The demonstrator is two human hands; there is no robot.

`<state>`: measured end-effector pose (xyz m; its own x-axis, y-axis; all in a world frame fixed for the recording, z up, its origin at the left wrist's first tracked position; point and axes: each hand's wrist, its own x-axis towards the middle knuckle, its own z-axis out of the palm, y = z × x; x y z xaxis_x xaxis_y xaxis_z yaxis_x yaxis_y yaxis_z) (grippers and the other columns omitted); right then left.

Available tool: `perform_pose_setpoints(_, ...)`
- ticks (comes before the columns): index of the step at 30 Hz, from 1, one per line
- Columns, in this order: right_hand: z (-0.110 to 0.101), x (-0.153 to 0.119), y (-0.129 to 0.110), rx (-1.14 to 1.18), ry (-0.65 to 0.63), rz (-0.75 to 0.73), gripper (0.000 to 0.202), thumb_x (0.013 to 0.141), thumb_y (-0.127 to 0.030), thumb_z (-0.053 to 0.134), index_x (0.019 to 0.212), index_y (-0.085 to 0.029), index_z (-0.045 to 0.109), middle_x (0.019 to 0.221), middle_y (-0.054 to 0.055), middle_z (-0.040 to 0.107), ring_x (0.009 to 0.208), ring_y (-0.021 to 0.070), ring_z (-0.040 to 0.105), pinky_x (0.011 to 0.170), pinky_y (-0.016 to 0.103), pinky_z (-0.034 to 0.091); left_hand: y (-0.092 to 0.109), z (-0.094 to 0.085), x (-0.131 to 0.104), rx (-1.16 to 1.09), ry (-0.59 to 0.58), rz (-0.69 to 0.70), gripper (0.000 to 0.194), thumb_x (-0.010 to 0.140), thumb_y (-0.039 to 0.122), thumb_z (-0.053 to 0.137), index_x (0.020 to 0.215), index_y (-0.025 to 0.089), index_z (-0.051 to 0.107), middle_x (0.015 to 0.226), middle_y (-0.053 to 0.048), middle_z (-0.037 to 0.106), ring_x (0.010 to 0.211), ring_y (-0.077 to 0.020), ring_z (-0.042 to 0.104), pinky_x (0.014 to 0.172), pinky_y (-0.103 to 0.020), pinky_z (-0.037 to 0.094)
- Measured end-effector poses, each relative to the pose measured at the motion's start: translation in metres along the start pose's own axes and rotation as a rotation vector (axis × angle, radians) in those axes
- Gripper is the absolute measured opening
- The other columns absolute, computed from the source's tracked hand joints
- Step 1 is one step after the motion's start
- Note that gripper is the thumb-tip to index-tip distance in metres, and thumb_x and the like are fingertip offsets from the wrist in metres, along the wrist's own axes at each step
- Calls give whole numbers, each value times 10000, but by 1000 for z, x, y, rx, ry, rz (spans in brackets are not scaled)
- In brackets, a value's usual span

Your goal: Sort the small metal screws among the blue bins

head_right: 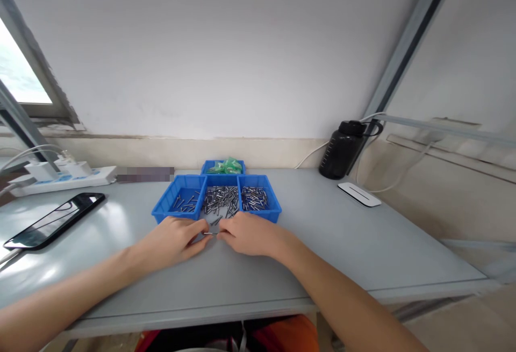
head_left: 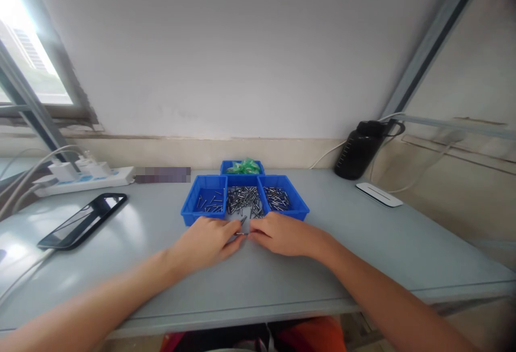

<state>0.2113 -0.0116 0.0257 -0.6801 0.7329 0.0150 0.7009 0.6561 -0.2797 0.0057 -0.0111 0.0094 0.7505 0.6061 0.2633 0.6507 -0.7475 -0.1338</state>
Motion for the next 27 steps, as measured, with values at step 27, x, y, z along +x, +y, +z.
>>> perform_pose_setpoints(27, -9, -4, 0, 20, 49, -55, 266, 891, -275, 404, 692, -167, 545, 604, -14, 544, 569, 97, 469, 534, 209, 279, -2, -3, 2, -69, 65, 65, 252, 901, 297, 367, 821, 175, 573, 705, -5, 579, 651, -124, 563, 572, -228, 401)
